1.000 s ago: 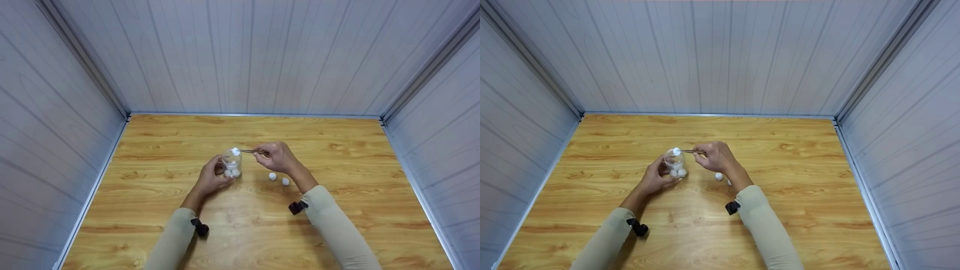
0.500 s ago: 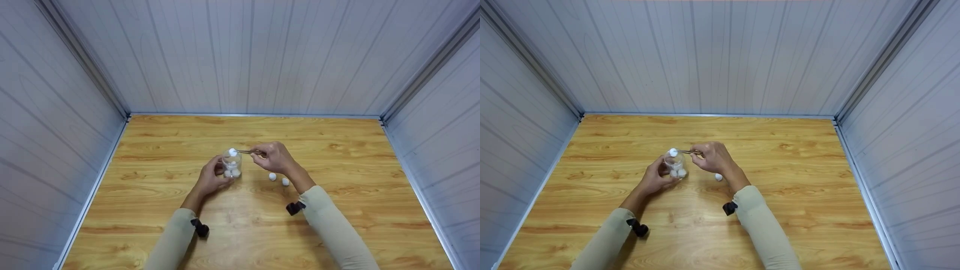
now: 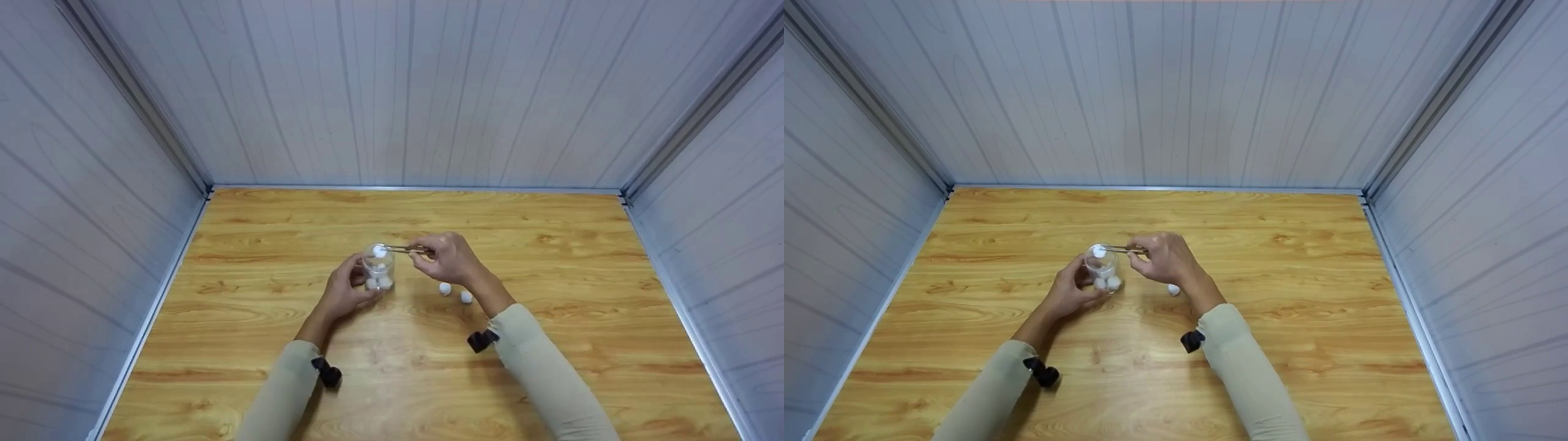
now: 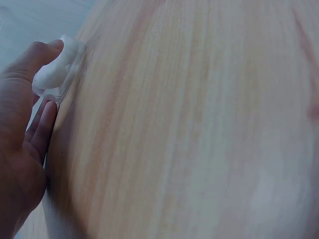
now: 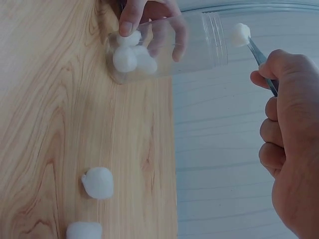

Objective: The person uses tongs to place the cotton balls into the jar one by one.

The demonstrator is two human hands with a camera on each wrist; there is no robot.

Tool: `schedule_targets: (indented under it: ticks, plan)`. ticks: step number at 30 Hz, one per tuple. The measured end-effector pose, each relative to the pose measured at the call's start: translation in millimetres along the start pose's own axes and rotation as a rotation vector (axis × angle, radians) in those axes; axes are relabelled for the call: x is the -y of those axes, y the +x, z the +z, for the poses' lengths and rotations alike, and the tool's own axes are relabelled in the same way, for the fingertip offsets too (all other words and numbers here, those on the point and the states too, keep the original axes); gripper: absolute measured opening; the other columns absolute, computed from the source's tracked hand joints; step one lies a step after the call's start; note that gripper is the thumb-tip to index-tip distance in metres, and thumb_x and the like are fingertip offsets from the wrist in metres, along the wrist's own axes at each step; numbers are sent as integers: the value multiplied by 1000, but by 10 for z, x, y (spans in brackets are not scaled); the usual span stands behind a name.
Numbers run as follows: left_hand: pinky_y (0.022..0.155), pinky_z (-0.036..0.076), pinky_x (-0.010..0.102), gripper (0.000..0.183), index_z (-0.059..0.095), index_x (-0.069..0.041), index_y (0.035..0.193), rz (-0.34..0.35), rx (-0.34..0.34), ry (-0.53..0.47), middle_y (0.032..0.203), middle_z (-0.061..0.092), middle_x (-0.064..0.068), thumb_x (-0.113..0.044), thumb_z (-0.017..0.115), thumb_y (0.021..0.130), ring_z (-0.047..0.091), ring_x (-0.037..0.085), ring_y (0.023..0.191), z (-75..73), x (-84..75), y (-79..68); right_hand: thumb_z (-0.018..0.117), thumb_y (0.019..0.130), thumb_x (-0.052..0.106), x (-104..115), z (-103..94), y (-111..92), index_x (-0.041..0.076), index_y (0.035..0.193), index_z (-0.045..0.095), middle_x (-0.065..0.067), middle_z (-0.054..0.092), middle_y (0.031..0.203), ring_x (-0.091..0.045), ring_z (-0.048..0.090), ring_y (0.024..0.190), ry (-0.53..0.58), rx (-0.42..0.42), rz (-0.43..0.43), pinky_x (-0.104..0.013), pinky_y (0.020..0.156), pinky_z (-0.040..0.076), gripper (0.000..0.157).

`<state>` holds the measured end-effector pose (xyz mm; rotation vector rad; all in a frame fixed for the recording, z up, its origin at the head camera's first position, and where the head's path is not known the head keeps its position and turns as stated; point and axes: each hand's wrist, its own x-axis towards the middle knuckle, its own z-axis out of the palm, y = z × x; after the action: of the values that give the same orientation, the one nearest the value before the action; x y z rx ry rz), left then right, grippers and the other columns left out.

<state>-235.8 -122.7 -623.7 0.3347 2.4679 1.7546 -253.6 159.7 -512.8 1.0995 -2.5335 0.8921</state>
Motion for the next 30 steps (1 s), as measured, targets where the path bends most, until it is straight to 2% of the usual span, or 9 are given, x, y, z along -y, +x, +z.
schedule_targets:
  ticks: [9, 15, 19, 25, 30]
  plan:
    - [108, 65, 34, 80, 58, -5, 157, 10, 11, -21, 138, 70, 24, -1, 95, 87, 74, 37, 128, -2, -11, -8, 74, 104, 13, -9, 0, -15, 4, 113, 83, -13, 86, 94, -23, 74, 64, -31, -7, -28, -42, 61, 62, 15]
    - [110, 65, 38, 81, 58, -5, 156, -6, 9, -27, 139, 70, 24, -1, 96, 86, 74, 37, 129, -1, -22, -10, 75, 104, 11, -12, 7, -11, 3, 109, 84, -14, 86, 90, -24, 74, 65, -43, -18, -51, -43, 61, 62, 13]
    - [111, 65, 40, 81, 58, -6, 156, -8, 9, -25, 139, 70, 24, -1, 96, 85, 74, 38, 130, -1, -26, -9, 75, 103, 12, 3, -1, -6, 3, 109, 84, -13, 86, 90, -24, 75, 65, -44, -14, -45, -44, 61, 62, 14]
    - [108, 66, 35, 79, 58, -4, 154, 3, 3, -20, 137, 71, 26, 0, 96, 85, 75, 38, 128, 4, -19, -14, 74, 104, 15, 17, -14, -2, 5, 113, 84, -13, 86, 92, -25, 74, 65, -51, 28, -13, -46, 62, 63, 17]
    - [108, 66, 35, 79, 59, -4, 155, 6, 2, -22, 137, 71, 26, 0, 95, 85, 75, 38, 127, 3, -12, -17, 74, 104, 15, 15, -11, -4, 5, 113, 84, -13, 87, 94, -25, 76, 68, -58, 32, -15, -46, 64, 65, 17]
